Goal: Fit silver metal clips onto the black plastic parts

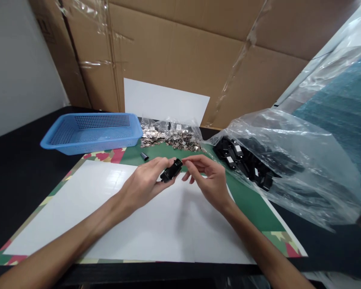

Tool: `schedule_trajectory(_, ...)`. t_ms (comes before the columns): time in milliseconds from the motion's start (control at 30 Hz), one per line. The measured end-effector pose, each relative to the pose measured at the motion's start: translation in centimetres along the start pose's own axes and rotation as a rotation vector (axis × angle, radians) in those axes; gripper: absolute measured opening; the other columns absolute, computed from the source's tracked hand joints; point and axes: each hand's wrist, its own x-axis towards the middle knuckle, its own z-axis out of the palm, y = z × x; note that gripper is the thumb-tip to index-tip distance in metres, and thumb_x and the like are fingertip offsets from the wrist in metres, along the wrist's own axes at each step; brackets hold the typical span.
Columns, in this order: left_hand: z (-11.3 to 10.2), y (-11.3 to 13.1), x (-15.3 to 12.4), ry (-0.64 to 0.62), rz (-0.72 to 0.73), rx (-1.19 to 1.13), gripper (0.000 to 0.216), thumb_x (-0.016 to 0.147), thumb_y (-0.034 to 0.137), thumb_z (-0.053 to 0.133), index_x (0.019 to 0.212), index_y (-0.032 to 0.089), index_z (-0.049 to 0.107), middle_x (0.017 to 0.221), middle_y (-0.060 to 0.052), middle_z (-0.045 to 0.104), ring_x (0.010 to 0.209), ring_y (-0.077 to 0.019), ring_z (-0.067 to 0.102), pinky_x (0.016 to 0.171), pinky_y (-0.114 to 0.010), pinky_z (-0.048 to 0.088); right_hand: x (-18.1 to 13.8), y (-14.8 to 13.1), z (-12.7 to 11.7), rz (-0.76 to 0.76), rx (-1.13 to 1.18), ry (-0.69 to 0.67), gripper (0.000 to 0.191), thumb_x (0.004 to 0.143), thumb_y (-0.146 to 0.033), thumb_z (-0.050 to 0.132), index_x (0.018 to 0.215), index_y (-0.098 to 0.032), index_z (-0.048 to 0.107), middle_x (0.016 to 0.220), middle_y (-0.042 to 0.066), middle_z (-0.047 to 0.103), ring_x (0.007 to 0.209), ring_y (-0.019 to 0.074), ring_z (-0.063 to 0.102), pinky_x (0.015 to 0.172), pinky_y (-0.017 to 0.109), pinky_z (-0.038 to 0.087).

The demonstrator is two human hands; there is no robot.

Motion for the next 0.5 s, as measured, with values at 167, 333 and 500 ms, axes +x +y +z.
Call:
schedule_trajectory(167, -0.4, 0.2, 0.2, 0.057, 0.093, -0.015, 0.031, 0.090, 0.014, 0.075, 0.115, 0.015, 0.057, 0.112, -0.012, 0.076, 0.105, -0.0218, 0.076, 0.088, -0.029, 0.064, -0.5, -0.3, -0.2, -0.356, -0.337, 0.040, 0.016, 0.096, -0.014, 0.065, 0.108, -0.021, 0.073, 0.084, 0.001, 0.077, 0.061, 0.0136, 0.072, 0.051, 0.024, 0.054)
schedule_trajectory(333, -0.6, 0.4, 0.4, 0.120, 0.223, -0.052, 0.037, 0.087, 0.007, 0.077, 0.120, 0.012, 0.060, 0.111, -0.014, 0.077, 0.117, -0.0239, 0.072, 0.094, -0.032, 0.063, -0.5, -0.8, 0.1, -0.669, -0.510, 0.113, 0.034, 0.091, -0.001, 0.064, 0.117, -0.022, 0.070, 0.101, 0.004, 0.080, 0.067, 0.0125, 0.074, 0.063, 0.024, 0.060)
schedule_trajectory(500, -0.4, 0.8, 0.7, 0.212, 0.266, -0.127, 0.048, 0.083, 0.006, 0.081, 0.126, 0.012, 0.061, 0.111, -0.013, 0.077, 0.116, -0.0248, 0.073, 0.091, -0.035, 0.065, -0.6, -1.4, 0.2, -0.709, -0.499, 0.140, 0.036, 0.088, 0.002, 0.066, 0.116, -0.020, 0.070, 0.099, 0.004, 0.081, 0.070, 0.0125, 0.075, 0.063, 0.022, 0.060)
